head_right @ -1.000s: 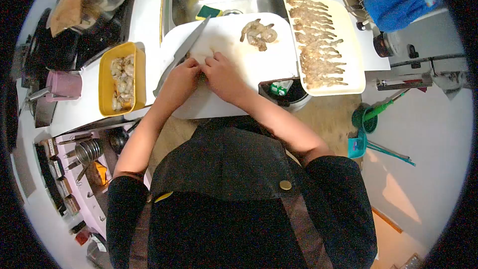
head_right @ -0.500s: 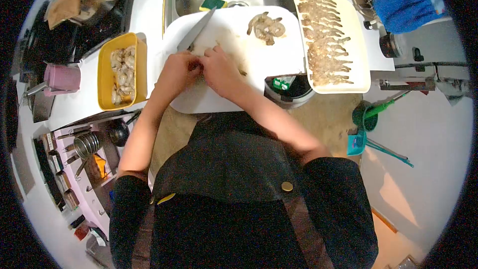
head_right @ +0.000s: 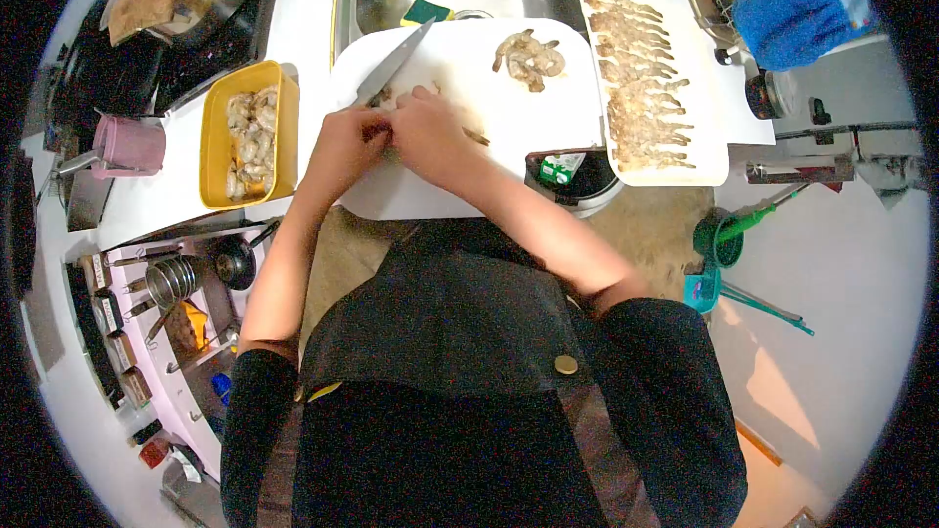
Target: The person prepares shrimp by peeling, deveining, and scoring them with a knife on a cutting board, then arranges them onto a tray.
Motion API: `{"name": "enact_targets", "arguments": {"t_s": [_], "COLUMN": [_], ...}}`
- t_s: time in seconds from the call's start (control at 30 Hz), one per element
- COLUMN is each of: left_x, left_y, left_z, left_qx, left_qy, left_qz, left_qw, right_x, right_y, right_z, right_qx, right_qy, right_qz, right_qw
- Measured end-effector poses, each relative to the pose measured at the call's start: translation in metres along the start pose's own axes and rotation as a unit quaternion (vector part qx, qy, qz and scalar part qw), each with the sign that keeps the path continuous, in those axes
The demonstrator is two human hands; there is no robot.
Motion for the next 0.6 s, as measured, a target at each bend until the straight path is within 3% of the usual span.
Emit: {"name": "enact_targets", "arguments": {"t_s": [0.23, 0.33, 0.5, 0.6], "left_x": [0.0, -0.005, -0.013, -0.011], "left_y": [-0.006, 0.001, 0.012, 0.012], "left_z": [-0.003, 0.0, -0.006, -0.004], "left_qx": [0.081, 0.044, 0.046, 0.068], "left_qy": [0.02, -0.037, -0.007, -0.001], "left_qz": [0.011, 0.056, 0.071, 0.08], "left_qw": [0.996, 0.997, 0.996, 0.994], "right_x": [-0.001, 0.0, 0.005, 0.007], "right_y": [-0.011, -0.008, -0.019, -0.016], "right_z": [-0.006, -0.008, -0.017, -0.022], "right_qx": [-0.04, -0.042, -0.013, -0.01], "right_qy": [0.004, 0.011, 0.02, -0.001], "right_qz": [0.028, 0.04, 0.072, 0.034], "right_qw": [0.999, 0.998, 0.997, 0.999]}}
Point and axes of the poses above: each hand's wrist, its own x-axis towards the middle knuckle, its own y-axis out of the back of the hand, z = x × y, the point moved 7 cm from there along x, towards the middle knuckle, and after that the axes turned 1 degree about -z, right-handed, at the moved point
